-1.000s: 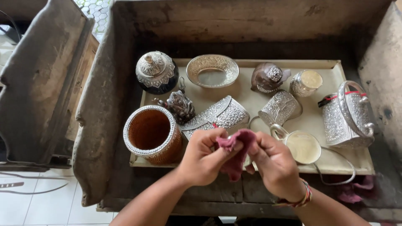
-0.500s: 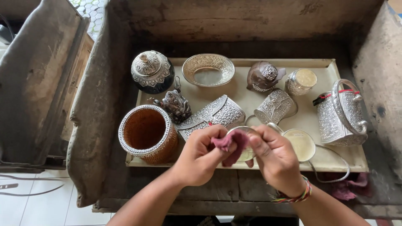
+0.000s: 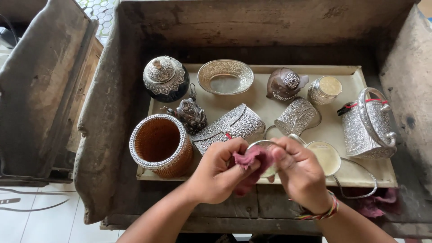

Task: Polishing a small ornate silver object with a cloth in a workshop setting.

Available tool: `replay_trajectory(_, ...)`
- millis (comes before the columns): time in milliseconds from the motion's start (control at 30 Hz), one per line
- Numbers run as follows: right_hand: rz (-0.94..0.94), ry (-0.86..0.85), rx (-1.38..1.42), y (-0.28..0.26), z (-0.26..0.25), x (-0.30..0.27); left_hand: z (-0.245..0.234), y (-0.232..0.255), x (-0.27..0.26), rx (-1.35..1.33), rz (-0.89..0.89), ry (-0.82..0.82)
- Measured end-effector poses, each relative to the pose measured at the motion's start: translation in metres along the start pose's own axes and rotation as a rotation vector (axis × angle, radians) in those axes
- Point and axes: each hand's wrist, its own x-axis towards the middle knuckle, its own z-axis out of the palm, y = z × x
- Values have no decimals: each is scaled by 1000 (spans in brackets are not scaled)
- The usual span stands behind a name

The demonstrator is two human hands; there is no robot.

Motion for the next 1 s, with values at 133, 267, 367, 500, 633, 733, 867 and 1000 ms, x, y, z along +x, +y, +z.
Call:
replay_trajectory(133, -57, 21, -222, -4, 14, -1, 4, 10, -1, -216, -34, -30)
replay_trajectory(267, -43, -64, -149, -2, 19, -2, 11, -1, 0, 19, 20, 161)
replay_trajectory(367, -50, -121, -166, -5, 20, 0, 11, -4, -1, 158, 65, 245)
replay_trajectory(500, 42, -64, -130, 2, 11, -2, 10, 8, 0, 198, 151, 195)
replay_trajectory(633, -23, -12, -129, -7, 19, 4, 4, 13, -1, 23, 119, 132)
replay_trajectory(733, -30, -49, 12, -7, 15, 4, 2, 13, 0, -95, 48, 115)
replay_trajectory(867, -22, -2, -20, -12, 20, 9, 3, 8, 1, 274, 135, 196)
replay_trajectory(1000, -25, 55, 39, 19, -7, 2, 8, 6, 1, 379, 187, 213)
